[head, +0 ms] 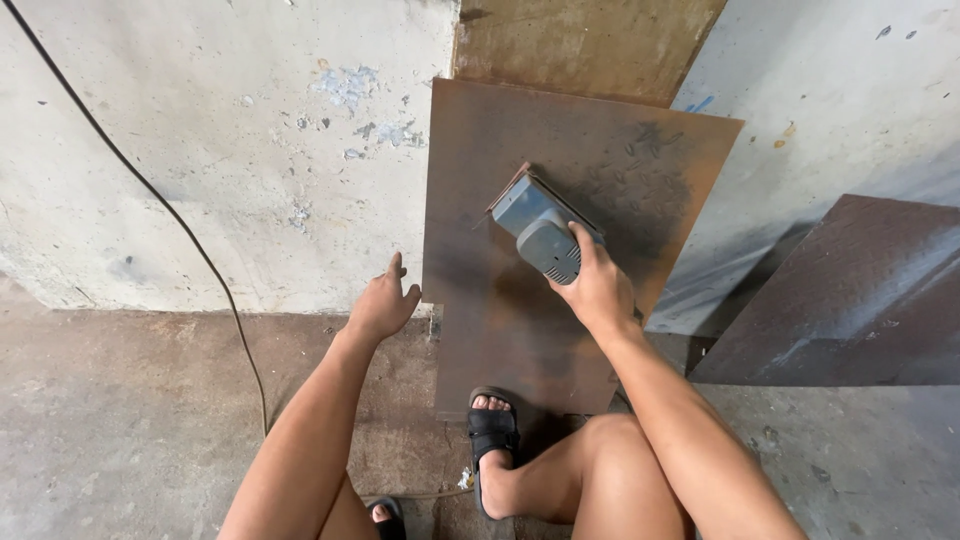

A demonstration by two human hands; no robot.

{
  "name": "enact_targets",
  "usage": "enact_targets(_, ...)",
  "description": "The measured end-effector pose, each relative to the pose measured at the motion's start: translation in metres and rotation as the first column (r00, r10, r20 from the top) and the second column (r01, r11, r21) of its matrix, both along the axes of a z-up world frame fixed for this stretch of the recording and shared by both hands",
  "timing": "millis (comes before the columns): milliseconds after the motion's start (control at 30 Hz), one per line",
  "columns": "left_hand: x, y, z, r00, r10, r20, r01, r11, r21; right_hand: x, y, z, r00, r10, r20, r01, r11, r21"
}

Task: Using an electric orbital sander to remove rust and smooth the surface of a metal sheet.

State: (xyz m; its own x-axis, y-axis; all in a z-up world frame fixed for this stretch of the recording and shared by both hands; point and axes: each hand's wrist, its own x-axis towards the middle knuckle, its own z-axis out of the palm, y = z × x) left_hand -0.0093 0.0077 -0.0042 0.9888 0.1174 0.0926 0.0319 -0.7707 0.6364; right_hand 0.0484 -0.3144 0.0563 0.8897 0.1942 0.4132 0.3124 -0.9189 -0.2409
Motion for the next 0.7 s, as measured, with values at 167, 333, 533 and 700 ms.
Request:
enact_targets(167,0.006,0.004,-0.006,1.000,0.004,-0.015,-0.004,1.000,-0.003,0.008,-0.002,-0.023,0.993,0.095,0.070,-0.075,0.966,-0.248)
enact_targets(333,0.001,0.000,0.005,1.000,0.000,-0.007,0.000,1.000,-0.005,0.004,-0.001,-0.010,0.998,0.056,0.027,-0.050,0.979,-0.195)
enact_targets(533,0.004,0.003,-0.005,1.000,-0.003,-0.017,0.003,1.000,0.017,-0.003,0.005,0.005,0.998,-0.034,-0.061,0.038,0.997,0.067)
enact_targets(700,0.010,0.006,-0.010,1.000,0.002,0.004,-0.002,1.000,-0.002,0.005,-0.002,-0.019,0.992,0.088,0.085,-0.062,0.960,-0.272)
